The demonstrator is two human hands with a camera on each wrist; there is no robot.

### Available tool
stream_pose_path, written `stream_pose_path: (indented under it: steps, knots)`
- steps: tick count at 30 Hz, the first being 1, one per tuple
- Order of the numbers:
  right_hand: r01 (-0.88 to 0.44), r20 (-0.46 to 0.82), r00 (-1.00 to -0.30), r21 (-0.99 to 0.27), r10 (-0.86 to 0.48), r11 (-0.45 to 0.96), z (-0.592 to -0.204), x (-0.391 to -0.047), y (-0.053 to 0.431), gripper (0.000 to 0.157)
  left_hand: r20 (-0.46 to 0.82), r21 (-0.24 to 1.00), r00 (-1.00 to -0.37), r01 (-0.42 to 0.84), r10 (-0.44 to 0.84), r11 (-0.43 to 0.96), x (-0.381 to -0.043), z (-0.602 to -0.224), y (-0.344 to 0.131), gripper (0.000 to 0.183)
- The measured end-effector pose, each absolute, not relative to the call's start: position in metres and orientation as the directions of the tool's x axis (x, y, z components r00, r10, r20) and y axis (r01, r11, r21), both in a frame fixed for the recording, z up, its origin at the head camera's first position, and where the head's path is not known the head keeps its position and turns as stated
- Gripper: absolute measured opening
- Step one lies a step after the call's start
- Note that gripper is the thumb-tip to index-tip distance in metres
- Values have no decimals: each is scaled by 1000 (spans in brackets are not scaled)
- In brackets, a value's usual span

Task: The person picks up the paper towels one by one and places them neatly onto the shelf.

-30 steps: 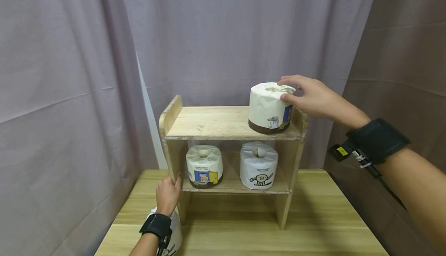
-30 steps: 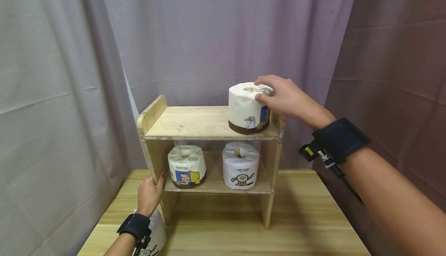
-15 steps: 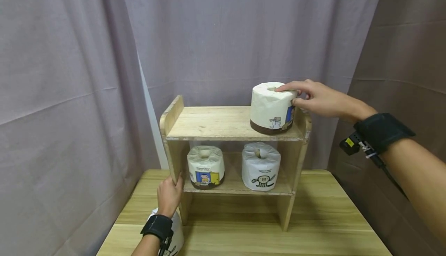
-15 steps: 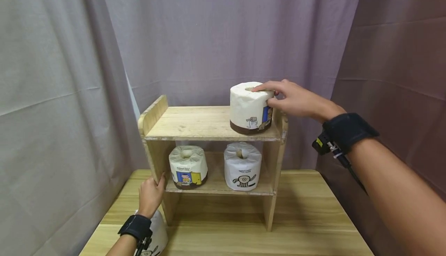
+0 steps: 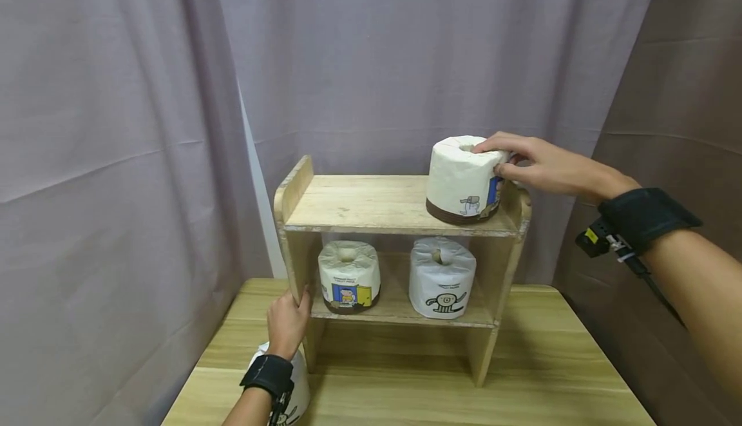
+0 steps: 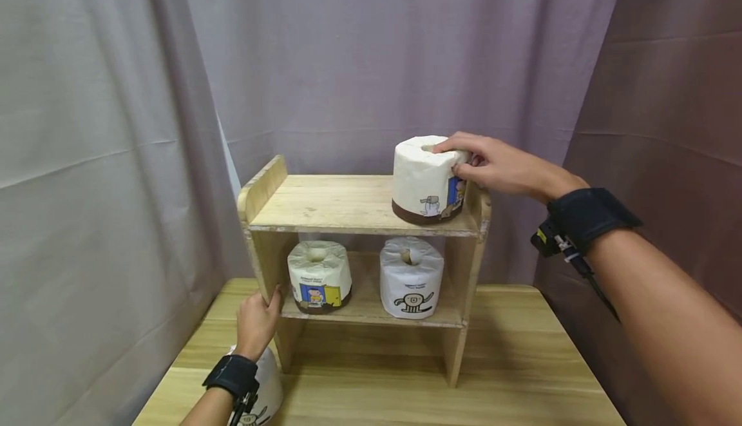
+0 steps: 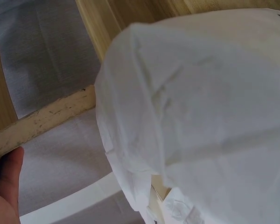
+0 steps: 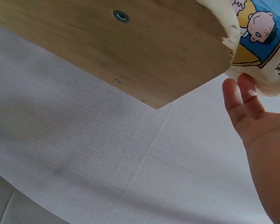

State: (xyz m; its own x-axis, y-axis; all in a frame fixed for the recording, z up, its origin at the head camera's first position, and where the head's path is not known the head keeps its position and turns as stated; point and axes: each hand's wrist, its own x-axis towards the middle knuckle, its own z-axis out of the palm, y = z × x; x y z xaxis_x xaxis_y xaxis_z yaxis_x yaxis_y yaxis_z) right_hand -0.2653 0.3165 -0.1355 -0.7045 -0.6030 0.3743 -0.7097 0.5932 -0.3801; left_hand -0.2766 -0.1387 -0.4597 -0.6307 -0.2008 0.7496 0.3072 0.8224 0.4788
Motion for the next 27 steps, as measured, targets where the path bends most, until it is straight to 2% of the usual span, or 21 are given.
stream_pose_path:
  steps: [16,23,27]
  knots:
    - [-757,429,-652,-327,-625,566,-138,-264,318,40,746,491,-631,301,-215,818,-282,-462,-131,31]
    - [-731,447,-680,-354,-581,583,-132,-257,310,38,761,480,-616,322,-204,816,-286,-460,-130,31]
    - [-735,472,-671,-326,-572,594,-131,-255,306,37,763,484,-609,319,-215,815,-286,-460,-129,31]
